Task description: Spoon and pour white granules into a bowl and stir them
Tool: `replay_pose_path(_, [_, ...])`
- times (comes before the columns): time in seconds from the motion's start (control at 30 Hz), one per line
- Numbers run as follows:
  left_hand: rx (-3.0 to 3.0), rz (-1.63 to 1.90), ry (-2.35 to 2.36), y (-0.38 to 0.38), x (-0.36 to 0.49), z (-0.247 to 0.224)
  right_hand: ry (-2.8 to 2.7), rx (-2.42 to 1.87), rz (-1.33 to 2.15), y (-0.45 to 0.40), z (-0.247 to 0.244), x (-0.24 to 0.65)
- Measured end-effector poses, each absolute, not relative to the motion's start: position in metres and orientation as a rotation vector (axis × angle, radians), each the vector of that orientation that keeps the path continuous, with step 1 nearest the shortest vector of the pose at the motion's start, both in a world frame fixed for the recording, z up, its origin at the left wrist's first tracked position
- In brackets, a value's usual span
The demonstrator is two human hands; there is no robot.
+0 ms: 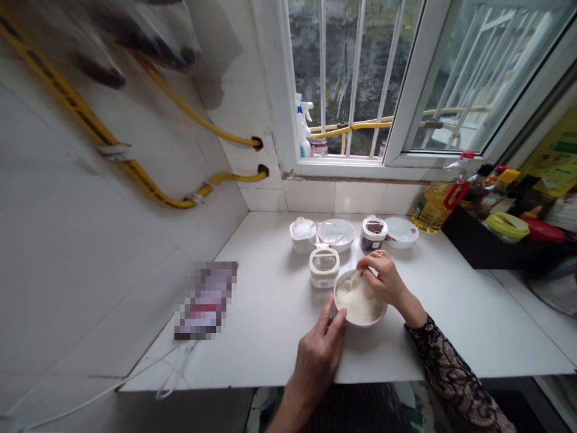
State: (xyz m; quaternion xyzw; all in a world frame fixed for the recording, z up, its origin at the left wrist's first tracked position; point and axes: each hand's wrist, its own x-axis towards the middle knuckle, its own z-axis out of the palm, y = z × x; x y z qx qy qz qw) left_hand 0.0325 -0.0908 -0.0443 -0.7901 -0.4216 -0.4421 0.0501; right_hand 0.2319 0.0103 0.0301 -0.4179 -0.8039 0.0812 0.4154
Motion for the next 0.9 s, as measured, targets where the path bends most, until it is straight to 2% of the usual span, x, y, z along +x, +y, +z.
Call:
replay_pose_path(0.37, [-2.427, -1.336, -1.301, -0.091, 0.031, -0.046, -1.399, -1.232, 0.89, 0.015, 0.034, 0.237])
replay_pose_path(0.9, [-2.406, -1.352, -1.287, -0.091, 0.033, -0.046, -1.17, -1.237, 1.088, 0.027, 0.029, 0.24])
